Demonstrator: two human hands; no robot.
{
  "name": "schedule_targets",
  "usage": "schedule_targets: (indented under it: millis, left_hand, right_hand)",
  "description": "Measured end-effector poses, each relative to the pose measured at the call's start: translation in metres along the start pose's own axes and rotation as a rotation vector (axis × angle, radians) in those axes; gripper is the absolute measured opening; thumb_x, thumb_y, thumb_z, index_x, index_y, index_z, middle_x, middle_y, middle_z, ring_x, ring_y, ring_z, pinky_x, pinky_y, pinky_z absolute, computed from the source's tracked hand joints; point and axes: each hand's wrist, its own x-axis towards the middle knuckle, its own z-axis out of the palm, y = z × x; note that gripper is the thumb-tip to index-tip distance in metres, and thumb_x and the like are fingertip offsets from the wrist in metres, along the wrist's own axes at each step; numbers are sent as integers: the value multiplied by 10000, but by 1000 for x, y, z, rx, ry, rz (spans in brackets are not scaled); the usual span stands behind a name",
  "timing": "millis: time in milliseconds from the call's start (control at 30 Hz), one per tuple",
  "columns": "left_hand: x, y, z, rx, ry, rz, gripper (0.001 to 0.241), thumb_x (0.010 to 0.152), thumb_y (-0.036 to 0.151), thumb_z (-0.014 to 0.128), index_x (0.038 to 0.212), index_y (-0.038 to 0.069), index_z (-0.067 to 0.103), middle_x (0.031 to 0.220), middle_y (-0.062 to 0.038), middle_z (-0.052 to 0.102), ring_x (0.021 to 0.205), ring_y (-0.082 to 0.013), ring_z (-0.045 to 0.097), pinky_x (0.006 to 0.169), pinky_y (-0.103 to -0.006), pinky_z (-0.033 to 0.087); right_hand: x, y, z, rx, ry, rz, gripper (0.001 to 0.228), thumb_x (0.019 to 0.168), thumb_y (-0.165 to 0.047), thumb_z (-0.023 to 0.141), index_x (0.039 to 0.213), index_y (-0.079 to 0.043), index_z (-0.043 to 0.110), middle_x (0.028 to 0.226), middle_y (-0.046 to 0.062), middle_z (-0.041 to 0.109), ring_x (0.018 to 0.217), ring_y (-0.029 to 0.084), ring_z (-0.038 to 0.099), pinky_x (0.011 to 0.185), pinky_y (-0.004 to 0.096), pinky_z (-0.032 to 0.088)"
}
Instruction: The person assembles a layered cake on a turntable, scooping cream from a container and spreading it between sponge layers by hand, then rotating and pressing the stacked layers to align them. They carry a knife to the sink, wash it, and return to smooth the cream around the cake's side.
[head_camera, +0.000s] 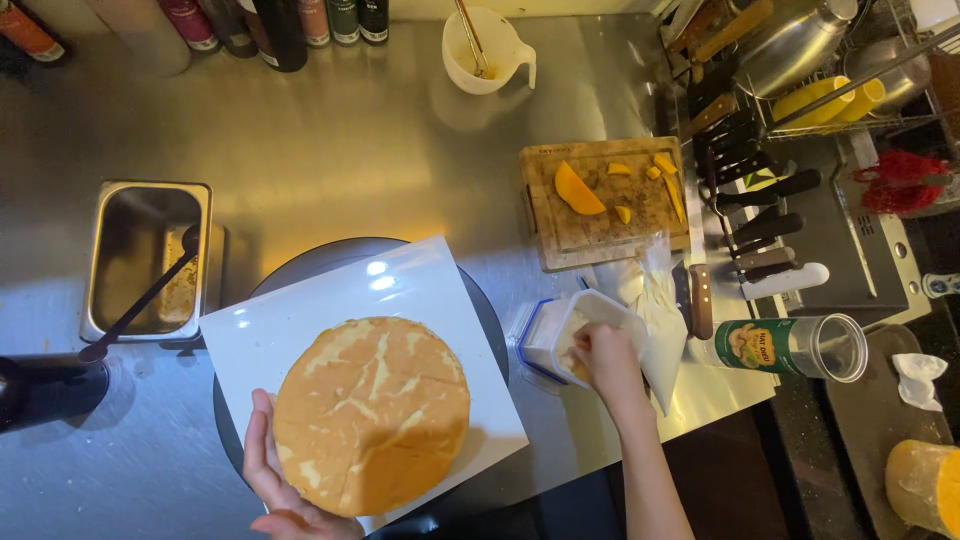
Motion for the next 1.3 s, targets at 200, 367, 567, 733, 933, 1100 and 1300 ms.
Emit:
schedule_targets:
  millis: [200, 367, 567, 733, 933, 1100, 1300]
  left_hand:
    - [-3, -5, -1, -38, 33, 46, 1087, 960, 837, 239, 1570, -61, 171, 1707, -249, 228, 1503, -427, 383, 1250, -569, 373]
    - [-9, -22, -22, -117, -60, -32, 1075, 951, 802, 308, 1575, -61, 160, 1701, -243, 202, 1529, -398, 313, 1241, -567, 310]
    - [20, 8, -32, -102, 23, -62, 968, 1003, 710, 393, 1566, -63, 243, 1682, -245, 269, 1549, -373, 314, 1280, -528, 261]
    - [75, 23, -42, -20, -96, 73, 880, 1072, 683, 359, 1542, -60, 383, 1661, -225, 385, 1576, -355, 344, 1313, -478, 252]
    - [107, 31, -40, 155, -370, -16, 860, 1074, 685, 282, 1432, -49, 550, 1542, -234, 570, 1483, -348, 536, 1238, -435, 375]
    - [100, 16, -40, 173, -466, -124, 767, 1091, 615, 300, 1353, -24, 634, 1434, -221, 668, 1373, -350, 650, 1148, -416, 486]
    - [118, 26, -32, 236, -504, -11, 722, 1120, 571, 296, 1372, -31, 604, 1382, -246, 634, 1330, -387, 621, 1124, -438, 479]
  right_hand:
    - [-11, -11, -31, 60, 95, -12, 111, 856, -83, 743, 937, -8, 742, 846, 180, 756, 787, 292, 749, 735, 380, 579]
    - [-22, -28, -88, 273, 66, 87, 165, 865, -81, 753, 1013, -9, 743, 833, 104, 771, 754, 166, 743, 710, 300, 580]
    - [12, -103, -144, 647, -134, -79, 205, 876, -17, 738, 1071, 44, 725, 939, 95, 758, 835, 164, 726, 780, 288, 580]
    - [64, -251, -121, 627, -483, -303, 206, 832, -7, 761, 1031, 45, 743, 949, 86, 765, 855, 164, 721, 772, 290, 587]
    - [86, -377, -61, 256, -1036, -603, 169, 805, -69, 774, 972, -62, 797, 888, 34, 787, 804, 132, 680, 738, 289, 567]
    - [94, -375, -40, 75, -1185, -653, 157, 807, -124, 786, 963, -107, 797, 883, 16, 763, 829, 133, 677, 717, 284, 559]
    - [105, -352, -27, 239, -1243, -439, 117, 863, -122, 759, 967, -74, 782, 908, 5, 791, 859, 107, 696, 778, 281, 581]
